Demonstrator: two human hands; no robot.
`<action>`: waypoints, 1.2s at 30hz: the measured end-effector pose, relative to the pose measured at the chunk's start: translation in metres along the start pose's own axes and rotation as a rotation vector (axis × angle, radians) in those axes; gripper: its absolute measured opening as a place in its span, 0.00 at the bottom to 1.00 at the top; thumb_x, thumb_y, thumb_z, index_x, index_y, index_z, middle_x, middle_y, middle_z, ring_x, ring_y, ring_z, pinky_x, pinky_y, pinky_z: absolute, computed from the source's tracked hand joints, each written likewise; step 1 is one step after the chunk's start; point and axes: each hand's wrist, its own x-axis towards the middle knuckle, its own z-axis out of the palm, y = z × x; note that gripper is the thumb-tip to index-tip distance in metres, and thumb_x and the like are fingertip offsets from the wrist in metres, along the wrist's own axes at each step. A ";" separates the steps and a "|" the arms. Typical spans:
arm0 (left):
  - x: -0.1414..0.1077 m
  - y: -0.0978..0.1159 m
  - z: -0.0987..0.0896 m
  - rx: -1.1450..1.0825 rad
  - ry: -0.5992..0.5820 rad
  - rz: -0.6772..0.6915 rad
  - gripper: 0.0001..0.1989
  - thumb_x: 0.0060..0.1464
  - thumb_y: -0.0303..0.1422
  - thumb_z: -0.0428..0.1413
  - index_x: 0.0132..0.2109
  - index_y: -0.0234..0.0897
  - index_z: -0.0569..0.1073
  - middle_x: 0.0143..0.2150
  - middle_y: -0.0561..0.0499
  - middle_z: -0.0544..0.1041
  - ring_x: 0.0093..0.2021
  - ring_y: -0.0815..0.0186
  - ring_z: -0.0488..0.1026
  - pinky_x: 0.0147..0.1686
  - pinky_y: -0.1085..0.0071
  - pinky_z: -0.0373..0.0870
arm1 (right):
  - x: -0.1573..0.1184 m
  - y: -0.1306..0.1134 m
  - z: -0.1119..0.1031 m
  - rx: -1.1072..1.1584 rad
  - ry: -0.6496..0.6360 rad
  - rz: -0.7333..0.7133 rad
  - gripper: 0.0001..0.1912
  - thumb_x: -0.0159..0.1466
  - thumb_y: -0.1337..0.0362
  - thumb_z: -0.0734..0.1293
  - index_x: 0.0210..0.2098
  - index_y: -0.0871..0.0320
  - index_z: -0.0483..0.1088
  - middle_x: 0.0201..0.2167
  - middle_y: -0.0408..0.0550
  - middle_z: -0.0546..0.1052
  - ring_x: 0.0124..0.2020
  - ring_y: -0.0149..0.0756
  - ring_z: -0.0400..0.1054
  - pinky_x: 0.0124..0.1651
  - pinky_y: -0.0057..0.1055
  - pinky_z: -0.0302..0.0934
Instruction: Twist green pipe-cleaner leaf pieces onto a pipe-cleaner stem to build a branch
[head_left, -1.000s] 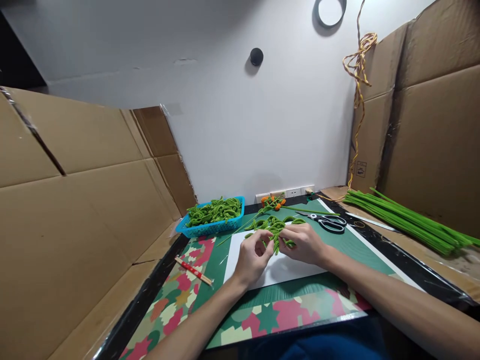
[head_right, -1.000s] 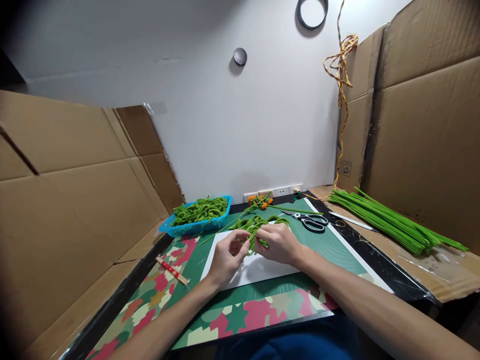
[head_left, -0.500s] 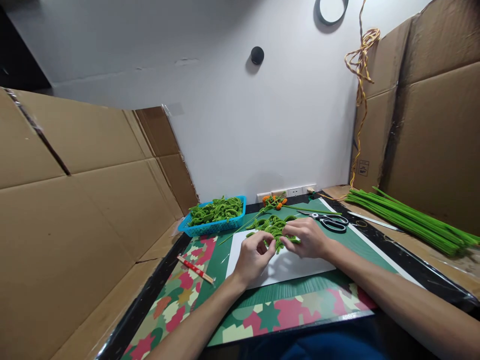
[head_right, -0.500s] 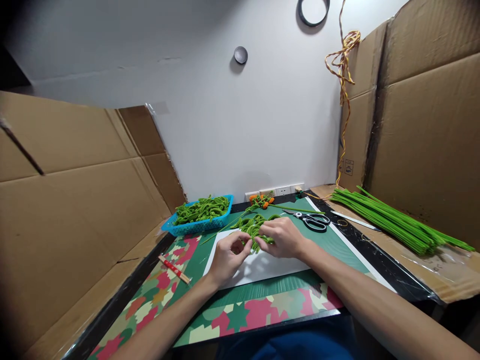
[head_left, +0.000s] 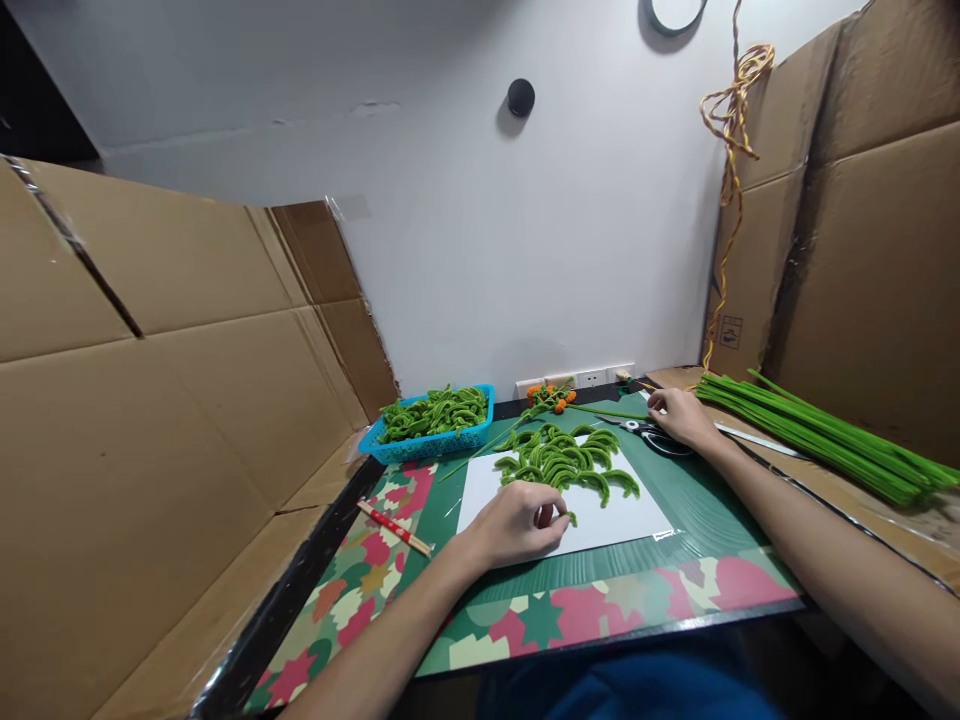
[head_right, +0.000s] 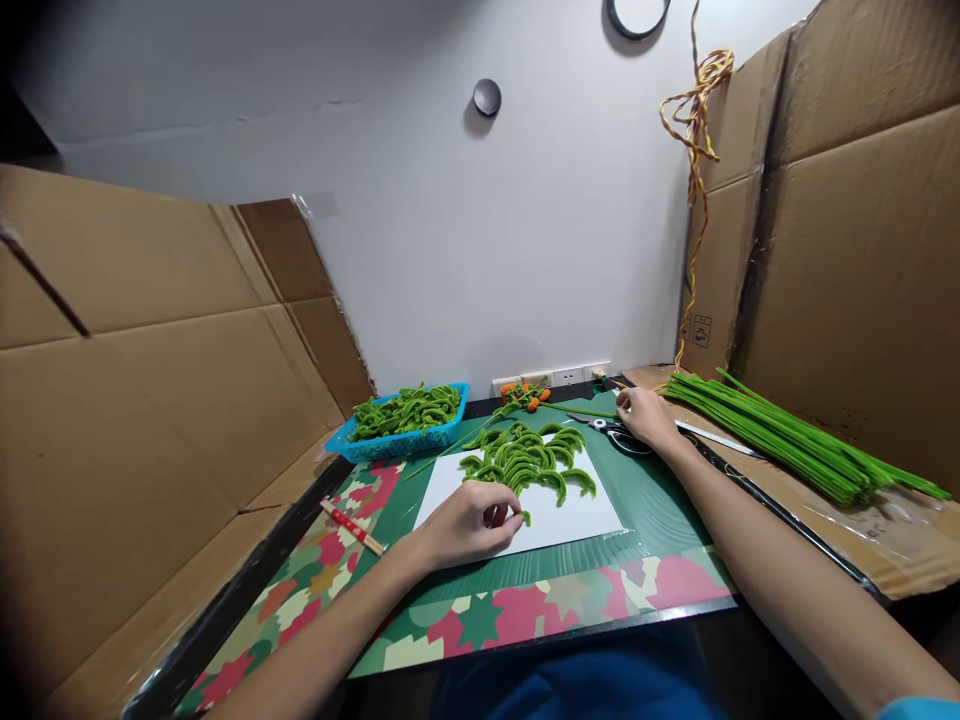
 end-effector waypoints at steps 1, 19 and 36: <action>0.000 0.000 0.000 0.000 -0.003 -0.003 0.06 0.59 0.30 0.58 0.35 0.37 0.80 0.25 0.53 0.72 0.24 0.70 0.65 0.27 0.73 0.59 | 0.001 0.003 0.002 0.006 -0.009 0.014 0.06 0.62 0.68 0.70 0.37 0.59 0.82 0.36 0.53 0.84 0.37 0.42 0.77 0.36 0.31 0.59; -0.009 0.006 -0.017 0.008 -0.028 -0.069 0.08 0.58 0.33 0.60 0.37 0.37 0.84 0.21 0.53 0.73 0.21 0.70 0.65 0.25 0.73 0.58 | 0.012 0.013 0.018 0.088 -0.004 0.059 0.05 0.64 0.70 0.69 0.32 0.59 0.76 0.32 0.52 0.81 0.35 0.41 0.74 0.36 0.31 0.54; -0.011 -0.017 -0.038 0.202 0.424 -0.122 0.18 0.71 0.34 0.49 0.64 0.44 0.71 0.46 0.48 0.77 0.32 0.68 0.72 0.35 0.70 0.71 | -0.008 -0.052 -0.019 0.365 0.591 -0.248 0.08 0.70 0.57 0.61 0.38 0.54 0.68 0.31 0.50 0.78 0.32 0.44 0.70 0.43 0.38 0.59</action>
